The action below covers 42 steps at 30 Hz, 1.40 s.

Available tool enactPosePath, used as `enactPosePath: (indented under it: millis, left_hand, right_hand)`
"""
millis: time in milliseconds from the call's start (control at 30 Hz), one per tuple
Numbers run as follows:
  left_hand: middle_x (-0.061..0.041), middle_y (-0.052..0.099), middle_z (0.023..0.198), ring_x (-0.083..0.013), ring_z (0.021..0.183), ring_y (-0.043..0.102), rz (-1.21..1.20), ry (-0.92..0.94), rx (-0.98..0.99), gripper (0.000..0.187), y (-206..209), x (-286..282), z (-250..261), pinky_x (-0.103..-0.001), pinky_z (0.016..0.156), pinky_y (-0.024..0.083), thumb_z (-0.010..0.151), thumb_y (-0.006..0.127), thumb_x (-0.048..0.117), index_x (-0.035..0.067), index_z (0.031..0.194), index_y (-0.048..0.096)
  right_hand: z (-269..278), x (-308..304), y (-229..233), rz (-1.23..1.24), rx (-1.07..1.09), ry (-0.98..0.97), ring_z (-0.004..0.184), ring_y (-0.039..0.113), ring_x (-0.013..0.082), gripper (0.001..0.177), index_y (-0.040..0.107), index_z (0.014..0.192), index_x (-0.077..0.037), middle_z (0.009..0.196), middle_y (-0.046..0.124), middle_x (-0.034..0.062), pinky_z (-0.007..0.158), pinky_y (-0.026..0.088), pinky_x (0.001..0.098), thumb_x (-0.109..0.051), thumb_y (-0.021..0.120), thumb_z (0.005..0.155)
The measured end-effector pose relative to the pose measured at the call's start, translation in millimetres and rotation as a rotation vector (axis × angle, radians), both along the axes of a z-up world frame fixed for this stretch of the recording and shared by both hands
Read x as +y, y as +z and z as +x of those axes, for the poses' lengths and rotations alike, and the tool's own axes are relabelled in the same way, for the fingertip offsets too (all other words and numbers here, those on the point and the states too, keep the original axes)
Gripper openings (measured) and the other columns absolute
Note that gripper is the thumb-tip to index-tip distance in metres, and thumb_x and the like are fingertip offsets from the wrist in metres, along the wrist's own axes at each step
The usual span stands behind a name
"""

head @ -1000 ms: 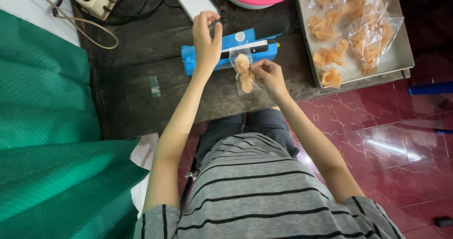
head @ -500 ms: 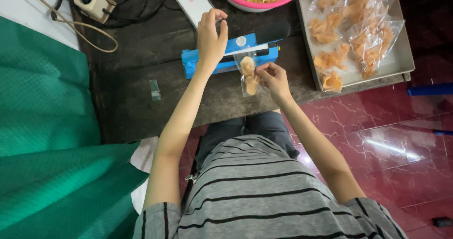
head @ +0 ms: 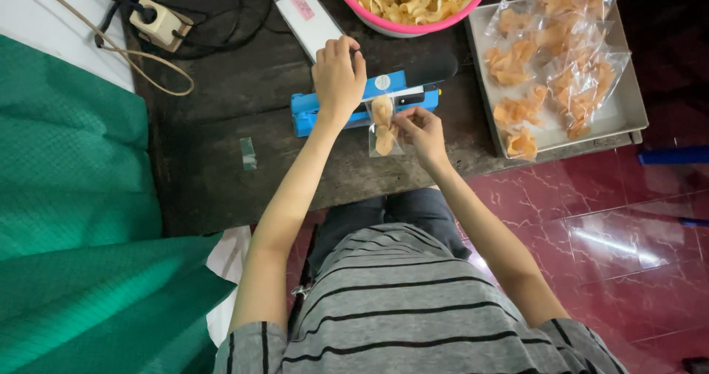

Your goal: Packing chips into small plastic bags and sealing them with a manual heat sealer.

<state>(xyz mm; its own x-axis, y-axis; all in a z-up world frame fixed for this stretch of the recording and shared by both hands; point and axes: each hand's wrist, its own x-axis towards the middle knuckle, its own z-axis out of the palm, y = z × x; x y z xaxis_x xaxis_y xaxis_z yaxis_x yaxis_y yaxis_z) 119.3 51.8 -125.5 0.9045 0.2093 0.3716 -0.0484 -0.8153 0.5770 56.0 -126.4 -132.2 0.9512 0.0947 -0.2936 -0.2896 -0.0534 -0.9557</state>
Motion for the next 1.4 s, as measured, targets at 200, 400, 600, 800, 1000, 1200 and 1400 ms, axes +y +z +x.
enactPosePath:
  millis: [200,400,600,800,1000,1200,1400]
  left_hand:
    - [-0.006,0.058,0.096,-0.0290,0.090,0.057,0.082,0.042,0.001,0.006,-3,-5,-1,-0.043,0.066,0.048,0.091,0.050,0.014,0.015,0.096,0.054]
    - [-0.006,0.057,0.096,-0.0292,0.093,0.056,0.077,0.050,0.038,0.007,-9,-7,2,-0.046,0.075,0.048,0.091,0.048,0.014,0.015,0.096,0.053]
    - [-0.006,0.057,0.097,-0.0281,0.094,0.055,0.148,0.077,0.067,0.008,-14,-12,2,-0.044,0.076,0.046,0.090,0.048,0.013,0.016,0.097,0.052]
    - [-0.006,0.058,0.100,-0.0274,0.097,0.055,0.190,0.103,0.094,0.012,-17,-14,3,-0.045,0.079,0.045,0.090,0.048,0.013,0.017,0.100,0.053]
    - [-0.005,0.058,0.096,-0.0265,0.093,0.055,0.228,0.120,0.052,0.011,-18,-16,1,-0.043,0.076,0.045,0.088,0.050,0.012,0.017,0.098,0.053]
    - [-0.004,0.058,0.096,-0.0264,0.093,0.055,0.257,0.132,0.066,0.013,-17,-17,1,-0.042,0.076,0.046,0.087,0.051,0.013,0.018,0.099,0.053]
    - [-0.004,0.059,0.095,-0.0261,0.093,0.056,0.273,0.143,0.025,0.013,-15,-18,-2,-0.043,0.075,0.046,0.086,0.052,0.013,0.017,0.099,0.054]
  right_hand:
    - [2,-6,-11,0.029,-0.024,0.027,0.058,0.058,0.0071,0.010,0.063,0.081,-0.010,0.072,0.065,0.0019,0.052,0.043,0.0170,-0.014,0.065,0.089]
    - [0,-4,-9,0.026,0.034,-0.002,0.063,0.061,0.0096,0.011,0.062,0.080,-0.010,0.074,0.065,0.0021,0.058,0.053,0.0226,-0.016,0.064,0.089]
    - [0,-5,-10,0.014,0.038,0.001,0.064,0.063,0.0107,0.010,0.063,0.081,-0.010,0.075,0.066,0.0025,0.056,0.053,0.0223,-0.016,0.065,0.088]
    - [1,-5,-8,0.021,0.062,0.004,0.067,0.063,0.0103,0.010,0.063,0.081,-0.010,0.078,0.067,0.0022,0.059,0.055,0.0233,-0.016,0.064,0.089]
    - [2,-7,-13,0.028,0.065,0.020,0.066,0.064,0.0111,0.008,0.063,0.084,-0.009,0.078,0.066,0.0029,0.057,0.054,0.0229,-0.015,0.063,0.090]
    - [3,-9,-20,-0.005,0.057,0.026,0.066,0.064,0.0095,0.010,0.064,0.083,-0.011,0.077,0.068,0.0014,0.056,0.050,0.0215,-0.019,0.065,0.090]
    - [-1,-10,-8,-0.114,-0.044,0.010,0.052,0.053,0.0075,0.015,0.054,0.085,-0.014,0.069,0.060,-0.0004,0.049,0.047,0.0213,-0.026,0.061,0.091]
